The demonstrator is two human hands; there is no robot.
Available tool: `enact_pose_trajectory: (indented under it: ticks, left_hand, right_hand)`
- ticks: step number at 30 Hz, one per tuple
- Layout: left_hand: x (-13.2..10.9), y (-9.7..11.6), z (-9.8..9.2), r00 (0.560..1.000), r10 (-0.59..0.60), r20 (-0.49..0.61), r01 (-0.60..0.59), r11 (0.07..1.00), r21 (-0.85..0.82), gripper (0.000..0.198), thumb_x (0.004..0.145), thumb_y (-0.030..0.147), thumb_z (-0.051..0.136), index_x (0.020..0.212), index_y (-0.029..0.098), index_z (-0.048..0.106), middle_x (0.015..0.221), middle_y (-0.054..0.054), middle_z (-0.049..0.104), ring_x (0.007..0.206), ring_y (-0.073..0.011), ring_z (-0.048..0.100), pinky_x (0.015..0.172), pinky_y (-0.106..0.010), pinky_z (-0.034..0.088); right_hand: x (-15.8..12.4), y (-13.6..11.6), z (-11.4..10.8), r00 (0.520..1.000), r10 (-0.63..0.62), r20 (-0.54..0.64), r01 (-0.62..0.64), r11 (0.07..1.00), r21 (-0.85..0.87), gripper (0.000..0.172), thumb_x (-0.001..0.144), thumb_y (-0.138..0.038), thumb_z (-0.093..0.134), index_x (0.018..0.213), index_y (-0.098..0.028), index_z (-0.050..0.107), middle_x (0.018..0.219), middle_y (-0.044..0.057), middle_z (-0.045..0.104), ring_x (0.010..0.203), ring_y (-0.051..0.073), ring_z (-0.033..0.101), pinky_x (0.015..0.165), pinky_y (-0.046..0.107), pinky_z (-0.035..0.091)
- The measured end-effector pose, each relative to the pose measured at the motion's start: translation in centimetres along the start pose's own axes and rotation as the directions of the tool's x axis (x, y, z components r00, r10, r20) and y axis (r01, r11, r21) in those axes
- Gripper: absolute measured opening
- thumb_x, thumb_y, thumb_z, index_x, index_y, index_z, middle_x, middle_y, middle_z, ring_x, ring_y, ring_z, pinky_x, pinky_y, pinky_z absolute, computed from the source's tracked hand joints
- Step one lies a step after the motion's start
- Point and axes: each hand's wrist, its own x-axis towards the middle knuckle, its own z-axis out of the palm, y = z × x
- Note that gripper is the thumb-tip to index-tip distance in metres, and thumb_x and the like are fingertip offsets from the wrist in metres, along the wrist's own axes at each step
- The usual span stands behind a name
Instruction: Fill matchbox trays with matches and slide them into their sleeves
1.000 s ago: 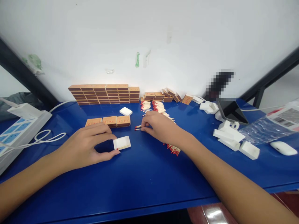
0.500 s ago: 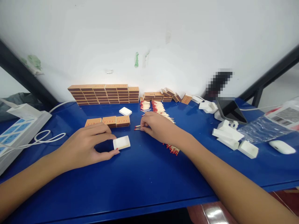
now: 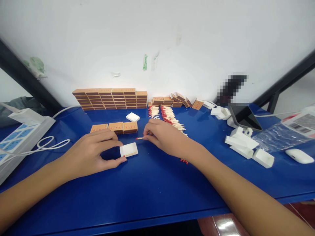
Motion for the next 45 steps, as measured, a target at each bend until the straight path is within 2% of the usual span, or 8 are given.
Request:
enact_pose_trajectory:
  ticks: [7,12,15,20,26,35,40,45]
  left_hand:
    - [0.1,0.2,0.1,1.0,0.009,-0.017,-0.009,1.0,0.003,0.022,0.094,0.037,0.077,0.096,0.015,0.079,0.089,-0.005,0.071,0.08,-0.0206,0.07,0.07,-0.034,0.056]
    - [-0.1,0.2,0.1,1.0,0.015,-0.021,-0.015,1.0,-0.004,0.021,0.095,0.035,0.075,0.094,0.015,0.078,0.089,-0.005,0.072,0.08,-0.0205,0.07,0.071,-0.034,0.057]
    - [-0.1,0.1,0.1,1.0,0.017,-0.025,-0.017,1.0,-0.004,0.022,0.095,0.036,0.076,0.096,0.015,0.079,0.09,-0.005,0.072,0.081,-0.021,0.07,0.071,-0.035,0.057]
    - [-0.2,0.0,0.2,0.999,0.019,-0.029,-0.019,1.0,0.002,0.023,0.094,0.036,0.077,0.098,0.014,0.08,0.091,-0.005,0.072,0.081,-0.021,0.07,0.071,-0.035,0.058]
    - [-0.1,0.1,0.0,1.0,0.015,-0.027,-0.015,1.0,0.003,0.024,0.096,0.038,0.074,0.098,0.015,0.08,0.092,-0.005,0.072,0.083,-0.0207,0.071,0.073,-0.035,0.058]
    - [-0.1,0.1,0.0,1.0,-0.007,-0.015,0.008,1.0,0.026,0.022,0.095,0.038,0.075,0.096,0.017,0.08,0.088,-0.003,0.071,0.078,-0.019,0.069,0.068,-0.032,0.054]
    - [0.0,0.2,0.1,1.0,0.001,-0.031,0.0,1.0,0.024,0.021,0.093,0.037,0.077,0.096,0.016,0.079,0.087,-0.004,0.071,0.077,-0.0193,0.069,0.067,-0.033,0.054]
    - [0.0,0.3,0.0,1.0,-0.006,-0.028,0.006,1.0,0.007,0.019,0.094,0.035,0.076,0.096,0.016,0.079,0.089,-0.004,0.072,0.078,-0.0195,0.071,0.07,-0.033,0.057]
  right_hand:
    - [-0.3,-4.2,1.5,0.994,-0.108,-0.026,0.105,0.991,-0.079,0.01,0.106,-0.022,0.062,0.097,-0.018,0.067,0.102,0.007,0.066,0.088,0.02,0.063,0.077,0.033,0.051]
    - [-0.2,-4.7,2.3,0.993,-0.117,0.029,0.119,0.984,-0.135,0.012,0.105,-0.019,0.061,0.097,-0.017,0.069,0.102,0.009,0.068,0.091,0.022,0.065,0.077,0.035,0.052]
    - [-0.2,-3.5,1.4,0.993,-0.114,-0.025,0.112,0.992,-0.056,0.01,0.105,-0.021,0.062,0.103,-0.019,0.071,0.104,0.007,0.068,0.09,0.02,0.066,0.078,0.034,0.051]
    - [0.1,1.0,-0.2,0.987,-0.022,-0.161,0.01,0.997,-0.07,0.008,0.101,-0.024,0.065,0.103,-0.02,0.072,0.098,0.007,0.068,0.092,0.023,0.064,0.08,0.036,0.05]
    - [0.6,3.3,0.3,0.999,0.033,-0.038,-0.036,0.996,-0.079,0.011,0.1,-0.023,0.063,0.093,-0.02,0.07,0.098,0.009,0.067,0.093,0.024,0.061,0.081,0.037,0.048]
    - [0.0,-1.5,0.1,0.998,-0.039,-0.054,0.037,0.999,-0.021,0.012,0.106,-0.025,0.059,0.097,-0.021,0.067,0.104,0.008,0.066,0.095,0.023,0.062,0.083,0.037,0.051]
    - [-0.3,-4.6,1.6,0.988,-0.152,-0.035,0.146,0.98,-0.136,0.013,0.106,-0.019,0.06,0.095,-0.019,0.067,0.1,0.009,0.066,0.096,0.024,0.06,0.084,0.038,0.051]
    - [-0.2,-4.4,1.7,0.994,-0.112,-0.008,0.112,0.992,-0.051,0.011,0.104,-0.019,0.061,0.098,-0.019,0.07,0.102,0.009,0.067,0.095,0.023,0.061,0.083,0.037,0.052]
